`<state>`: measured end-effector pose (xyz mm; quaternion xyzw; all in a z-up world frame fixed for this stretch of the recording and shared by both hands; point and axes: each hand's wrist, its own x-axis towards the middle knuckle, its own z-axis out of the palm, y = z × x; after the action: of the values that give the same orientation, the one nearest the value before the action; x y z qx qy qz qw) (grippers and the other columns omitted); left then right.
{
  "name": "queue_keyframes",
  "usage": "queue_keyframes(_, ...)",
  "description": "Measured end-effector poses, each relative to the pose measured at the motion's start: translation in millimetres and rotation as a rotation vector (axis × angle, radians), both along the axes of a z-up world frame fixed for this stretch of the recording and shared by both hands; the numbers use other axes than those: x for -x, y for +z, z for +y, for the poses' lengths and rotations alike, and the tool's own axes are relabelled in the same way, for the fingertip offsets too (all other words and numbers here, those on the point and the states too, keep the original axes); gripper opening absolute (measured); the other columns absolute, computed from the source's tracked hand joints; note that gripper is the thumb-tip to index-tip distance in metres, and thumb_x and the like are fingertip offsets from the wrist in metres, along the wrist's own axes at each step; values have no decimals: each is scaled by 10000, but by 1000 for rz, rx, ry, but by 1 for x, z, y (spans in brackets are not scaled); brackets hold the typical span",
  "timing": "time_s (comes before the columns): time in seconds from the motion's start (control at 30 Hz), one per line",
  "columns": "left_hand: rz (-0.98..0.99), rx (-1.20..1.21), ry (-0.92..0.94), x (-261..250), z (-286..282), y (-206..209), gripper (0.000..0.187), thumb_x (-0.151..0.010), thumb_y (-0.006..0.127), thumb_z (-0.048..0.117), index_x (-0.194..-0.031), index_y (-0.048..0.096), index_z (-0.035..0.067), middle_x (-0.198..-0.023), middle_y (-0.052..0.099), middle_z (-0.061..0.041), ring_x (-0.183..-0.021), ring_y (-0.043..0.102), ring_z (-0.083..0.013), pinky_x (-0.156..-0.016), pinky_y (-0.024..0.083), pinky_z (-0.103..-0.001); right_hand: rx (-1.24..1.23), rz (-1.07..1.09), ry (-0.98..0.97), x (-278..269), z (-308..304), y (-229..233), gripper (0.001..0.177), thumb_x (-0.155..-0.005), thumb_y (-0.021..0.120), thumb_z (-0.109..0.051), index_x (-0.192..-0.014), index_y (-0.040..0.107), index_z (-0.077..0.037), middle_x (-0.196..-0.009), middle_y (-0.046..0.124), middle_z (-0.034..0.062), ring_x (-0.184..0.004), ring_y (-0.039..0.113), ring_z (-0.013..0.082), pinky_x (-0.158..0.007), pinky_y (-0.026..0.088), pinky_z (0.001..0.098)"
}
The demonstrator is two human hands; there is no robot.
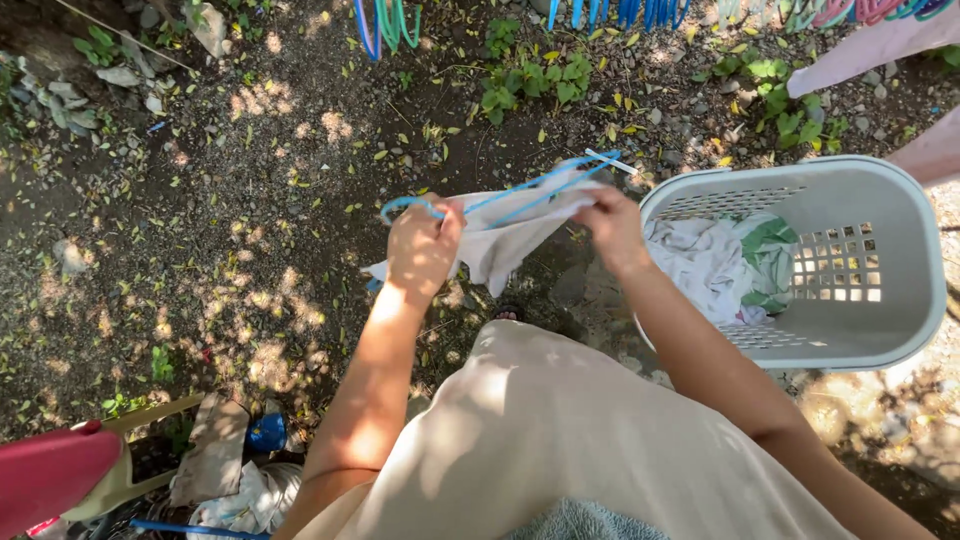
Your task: Hanging laundry from a basket onto a clothesline using hangers and pins.
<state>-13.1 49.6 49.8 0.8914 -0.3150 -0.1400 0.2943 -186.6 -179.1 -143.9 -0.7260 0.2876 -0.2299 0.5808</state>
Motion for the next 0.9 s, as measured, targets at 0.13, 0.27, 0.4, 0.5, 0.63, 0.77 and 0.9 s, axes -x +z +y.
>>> queue_keyframes(0.13, -108, 215, -276, 1, 9, -1, 184, -970, 575, 65, -1096, 708, 78, -1046, 723, -102, -781, 704, -252, -714, 572, -357, -239, -118, -203, 12, -18, 33, 143, -909, 625, -6, -1006, 730, -16, -954, 701, 106, -806, 706, 215, -740, 586, 329)
queue_keyframes(0.27, -311, 324, -363, -6, 6, -30, 177, -999, 546, 18, -1096, 687, 64, -1122, 738, -92, -874, 719, -244, -783, 570, -355, 458, -26, -245, 26, -5, 98, 80, -899, 649, -1, -920, 725, -15, -947, 667, 125, -822, 709, 281, -717, 557, 378)
queue_keyframes(0.4, 96, 387, -118, -1, -3, 6, 252, -972, 524, -16, -1071, 733, 82, -986, 747, -78, -766, 688, -186, -666, 530, -327, 821, -152, -97, 49, 17, 150, 95, -803, 661, 14, -879, 688, -35, -1096, 664, 172, -873, 681, 309, -764, 564, 401)
queue_keyframes(0.5, 23, 511, -250, -6, 0, 12, 199, -1006, 537, -32, -1058, 703, 64, -978, 746, -77, -798, 685, -148, -723, 537, -304, 939, -256, -143, 47, 20, 199, 183, -783, 659, -16, -953, 591, -7, -1213, 579, 236, -995, 601, 388, -874, 495, 475)
queue_keyframes(0.63, 181, 446, -250, 0, -6, 22, 187, -1007, 570, 14, -1047, 743, 72, -956, 763, -89, -811, 681, -177, -746, 539, -311, 941, -257, -100, 50, 0, 167, 332, -893, 710, -72, -1157, 534, 24, -1221, 550, 255, -1167, 521, 456, -1015, 424, 547)
queue_keyframes(0.77, 143, 180, -364, 11, -17, 39, 251, -964, 524, 43, -1069, 742, 109, -996, 750, -75, -766, 700, -188, -718, 553, -309, 862, -151, 79, 52, 4, 156, 131, -974, 694, -69, -1047, 589, -37, -1039, 629, 167, -1019, 589, 391, -923, 473, 510)
queue_keyframes(0.9, 196, 138, -351, 24, -19, 58, 208, -985, 573, 78, -1096, 748, 98, -950, 762, -105, -681, 656, -266, -714, 549, -373, 854, -122, 151, 56, 16, 161, 133, -936, 703, -64, -1011, 607, -13, -955, 641, 158, -897, 623, 385, -795, 501, 480)
